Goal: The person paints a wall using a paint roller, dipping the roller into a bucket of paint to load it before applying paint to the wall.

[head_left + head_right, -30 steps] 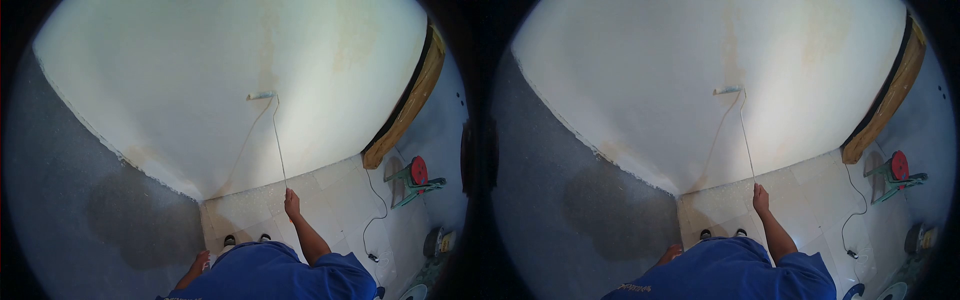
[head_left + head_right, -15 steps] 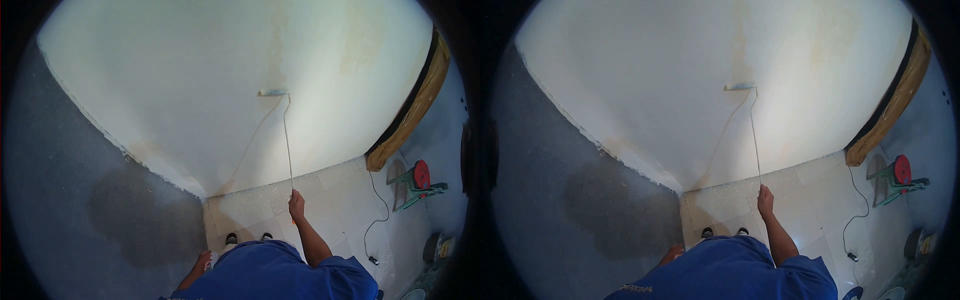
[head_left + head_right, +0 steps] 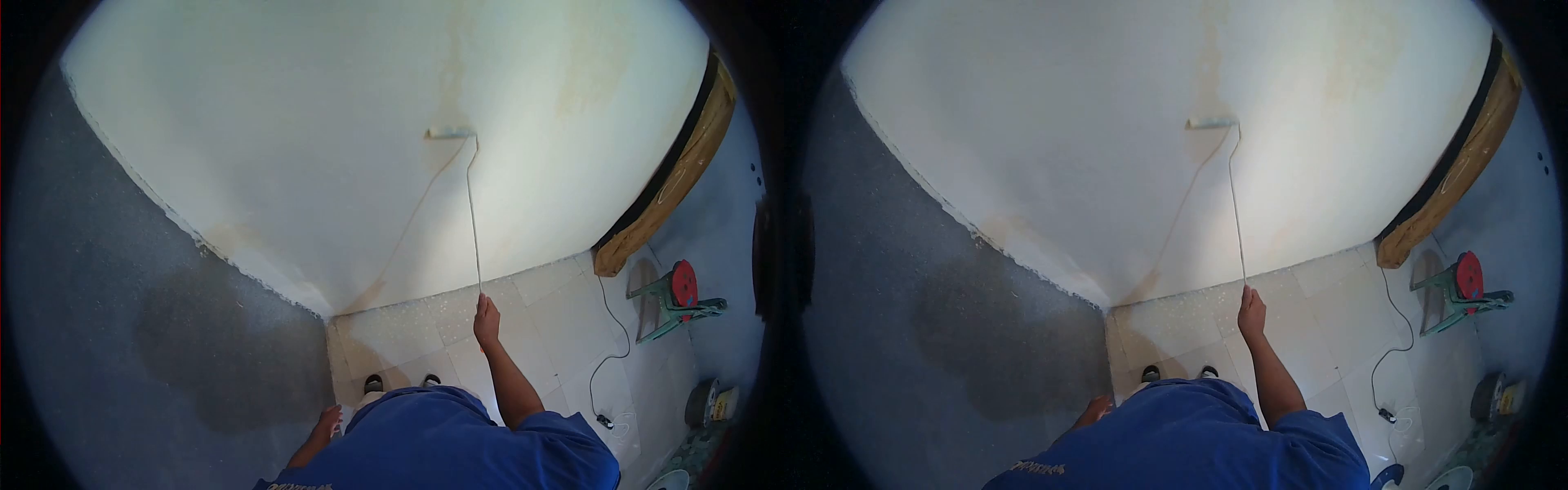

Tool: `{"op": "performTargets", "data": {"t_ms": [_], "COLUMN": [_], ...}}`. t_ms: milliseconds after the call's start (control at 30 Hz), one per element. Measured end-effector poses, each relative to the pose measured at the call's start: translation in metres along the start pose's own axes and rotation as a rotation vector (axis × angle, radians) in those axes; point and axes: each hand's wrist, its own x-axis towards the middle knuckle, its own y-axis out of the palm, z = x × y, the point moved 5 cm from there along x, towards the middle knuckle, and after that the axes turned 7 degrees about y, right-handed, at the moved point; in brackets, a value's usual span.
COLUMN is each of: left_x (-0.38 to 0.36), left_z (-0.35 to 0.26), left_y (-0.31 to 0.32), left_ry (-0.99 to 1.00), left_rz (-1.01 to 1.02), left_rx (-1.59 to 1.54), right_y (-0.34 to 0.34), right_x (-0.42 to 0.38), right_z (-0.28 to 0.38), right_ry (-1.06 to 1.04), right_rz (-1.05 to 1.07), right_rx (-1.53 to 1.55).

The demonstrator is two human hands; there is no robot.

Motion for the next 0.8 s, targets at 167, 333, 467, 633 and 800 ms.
{"op": "performTargets", "data": {"t_ms": [167,333,467,633,800], "left_x": [0.003,0.012,0.020,0.001,0.003], "left_z": [-0.014,-0.006,0.011,-0.008,-0.018], "left_y": [0.008,0.005,-0.001,0.008,0.020], "left_ry": [0.009,-0.033,0.004,-0.027,-0.053], "left_rz": [0.041,0.060,0.088,0.004,-0.038], "left_rx": [-0.008,0.028,0.089,0.020,0.090], "right_y": [-0.006,-0.014,-0.016,-0.010,-0.005], "right_x": [-0.007,0.003,0.010,0.017,-0.019], "right_z": [-0.015,-0.002,0.034,0.057,0.007], "right_ry": [0.048,-0.006,-0.078,-0.044,-0.050], "right_rz": [-0.022,-0.034,-0.012,0.026,0.014], "right_rx": [-0.116,-0.090,-0.023,0.080,-0.028]}}
